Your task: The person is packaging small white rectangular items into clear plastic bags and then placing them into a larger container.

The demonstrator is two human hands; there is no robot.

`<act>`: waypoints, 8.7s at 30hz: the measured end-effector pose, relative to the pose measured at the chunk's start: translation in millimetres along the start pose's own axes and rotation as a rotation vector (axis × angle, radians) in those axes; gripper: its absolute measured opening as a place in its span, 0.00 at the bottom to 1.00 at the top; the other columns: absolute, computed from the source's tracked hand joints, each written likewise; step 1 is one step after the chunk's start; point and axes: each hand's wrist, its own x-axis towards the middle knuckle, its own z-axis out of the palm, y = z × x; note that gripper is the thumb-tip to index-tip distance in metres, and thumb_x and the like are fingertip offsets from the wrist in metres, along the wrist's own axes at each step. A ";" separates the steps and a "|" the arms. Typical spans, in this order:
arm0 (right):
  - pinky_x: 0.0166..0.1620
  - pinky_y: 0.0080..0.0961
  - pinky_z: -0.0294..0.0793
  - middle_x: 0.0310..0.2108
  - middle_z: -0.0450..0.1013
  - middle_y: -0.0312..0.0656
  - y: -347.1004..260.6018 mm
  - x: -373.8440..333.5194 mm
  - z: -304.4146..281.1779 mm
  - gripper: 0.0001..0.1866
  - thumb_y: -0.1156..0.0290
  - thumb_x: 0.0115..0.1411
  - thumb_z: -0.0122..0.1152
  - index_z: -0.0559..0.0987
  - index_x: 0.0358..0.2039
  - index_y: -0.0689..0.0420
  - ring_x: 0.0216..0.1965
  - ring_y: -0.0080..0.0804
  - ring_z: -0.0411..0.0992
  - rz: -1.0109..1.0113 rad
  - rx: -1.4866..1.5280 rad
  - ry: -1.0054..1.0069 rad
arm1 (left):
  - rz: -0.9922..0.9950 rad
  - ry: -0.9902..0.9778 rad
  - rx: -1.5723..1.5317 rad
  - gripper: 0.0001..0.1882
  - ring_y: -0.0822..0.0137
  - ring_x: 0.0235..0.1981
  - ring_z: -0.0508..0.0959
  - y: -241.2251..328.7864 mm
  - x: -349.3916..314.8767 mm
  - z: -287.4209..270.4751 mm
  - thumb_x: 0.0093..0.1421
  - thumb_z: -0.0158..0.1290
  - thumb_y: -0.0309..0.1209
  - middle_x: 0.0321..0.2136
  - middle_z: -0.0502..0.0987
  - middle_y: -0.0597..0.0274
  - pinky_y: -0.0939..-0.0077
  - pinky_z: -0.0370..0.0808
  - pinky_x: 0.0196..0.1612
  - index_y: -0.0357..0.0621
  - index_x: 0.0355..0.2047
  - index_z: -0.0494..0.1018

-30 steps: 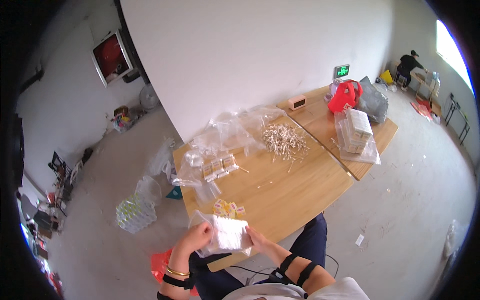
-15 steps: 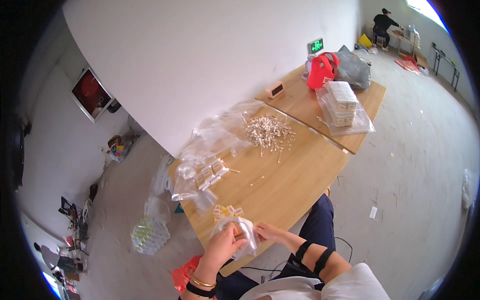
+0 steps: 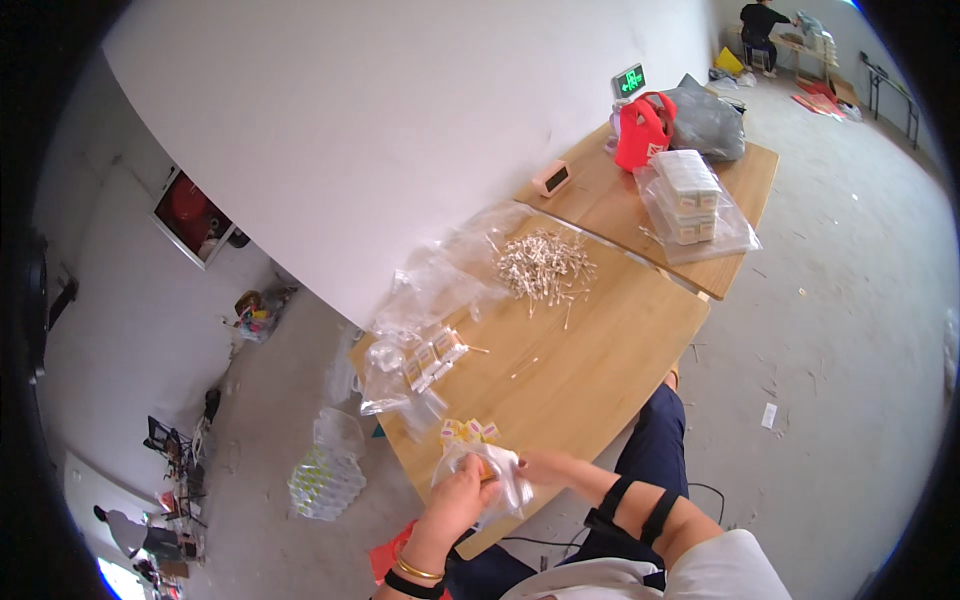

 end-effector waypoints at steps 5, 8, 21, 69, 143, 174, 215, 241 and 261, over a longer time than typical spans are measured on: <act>0.40 0.40 0.75 0.35 0.77 0.48 -3.0 50.6 -70.1 0.17 0.55 0.56 0.50 0.79 0.36 0.52 0.40 0.48 0.76 0.137 -0.058 0.257 | -0.017 -0.001 0.064 0.21 0.45 0.31 0.79 4.2 3.0 0.4 0.58 0.54 0.43 0.32 0.77 0.44 0.54 0.75 0.34 0.40 0.41 0.62; 0.40 0.41 0.75 0.35 0.77 0.48 -11.4 93.4 -97.8 0.17 0.55 0.54 0.52 0.79 0.37 0.52 0.40 0.48 0.75 0.067 -0.023 0.290 | -0.005 -0.024 0.085 0.22 0.47 0.30 0.80 0.3 4.0 -4.7 0.58 0.54 0.44 0.33 0.77 0.48 0.55 0.75 0.33 0.41 0.41 0.62; 0.48 0.40 0.71 0.44 0.72 0.51 -59.6 282.7 -82.6 0.25 0.53 0.52 0.59 0.73 0.44 0.59 0.47 0.53 0.70 0.024 0.089 0.440 | -0.004 0.117 0.023 0.23 0.54 0.25 0.77 -19.3 -4.4 6.1 0.55 0.54 0.42 0.25 0.74 0.53 0.62 0.74 0.28 0.38 0.44 0.66; 0.37 0.40 0.74 0.32 0.76 0.51 -176.3 -71.4 -77.2 0.13 0.67 0.47 0.61 0.79 0.34 0.59 0.36 0.51 0.75 -0.366 -0.616 -0.032 | 0.228 0.384 0.535 0.14 0.70 0.39 0.77 4.2 -89.9 9.1 0.57 0.55 0.42 0.31 0.78 0.69 0.44 0.54 0.56 0.50 0.40 0.75; 0.52 0.36 0.68 0.51 0.66 0.51 -36.5 -34.0 0.0 0.25 0.65 0.55 0.60 0.69 0.55 0.50 0.52 0.43 0.65 -0.315 0.061 0.127 | -0.428 0.666 -1.943 0.08 0.76 0.31 0.71 -171.6 -99.5 173.1 0.59 0.47 0.30 0.25 0.68 0.74 0.80 0.70 0.38 0.50 0.23 0.65; 0.61 0.48 0.55 0.56 0.58 0.45 -72.4 -22.5 21.7 0.25 0.59 0.44 0.69 0.75 0.46 0.41 0.61 0.51 0.52 -0.476 -0.444 0.155 | -0.520 0.564 -1.893 0.08 0.79 0.25 0.69 -171.0 -106.0 183.2 0.62 0.49 0.34 0.23 0.68 0.74 0.85 0.65 0.30 0.51 0.25 0.68; 0.66 0.51 0.44 0.55 0.59 0.45 -110.2 -19.5 64.2 0.27 0.54 0.45 0.69 0.74 0.47 0.43 0.63 0.51 0.50 -0.583 -0.636 0.085 | -0.547 0.561 -1.934 0.09 0.79 0.23 0.71 -168.8 -104.0 189.8 0.63 0.50 0.36 0.23 0.71 0.72 0.84 0.68 0.28 0.48 0.26 0.72; 0.66 0.50 0.46 0.55 0.59 0.46 -136.2 -9.3 105.0 0.29 0.53 0.45 0.69 0.74 0.48 0.46 0.63 0.50 0.51 -0.676 -0.604 0.043 | -0.474 0.578 -1.910 0.07 0.80 0.24 0.69 -170.1 -106.4 197.2 0.63 0.49 0.34 0.23 0.71 0.74 0.86 0.66 0.30 0.49 0.28 0.70; 0.65 0.48 0.49 0.56 0.60 0.45 -140.1 3.9 120.5 0.31 0.55 0.50 0.65 0.69 0.54 0.49 0.62 0.48 0.53 -0.642 -0.586 0.060 | -0.606 0.782 -1.739 0.08 0.82 0.20 0.67 -156.3 -98.5 190.3 0.66 0.49 0.37 0.22 0.68 0.75 0.87 0.64 0.24 0.48 0.36 0.69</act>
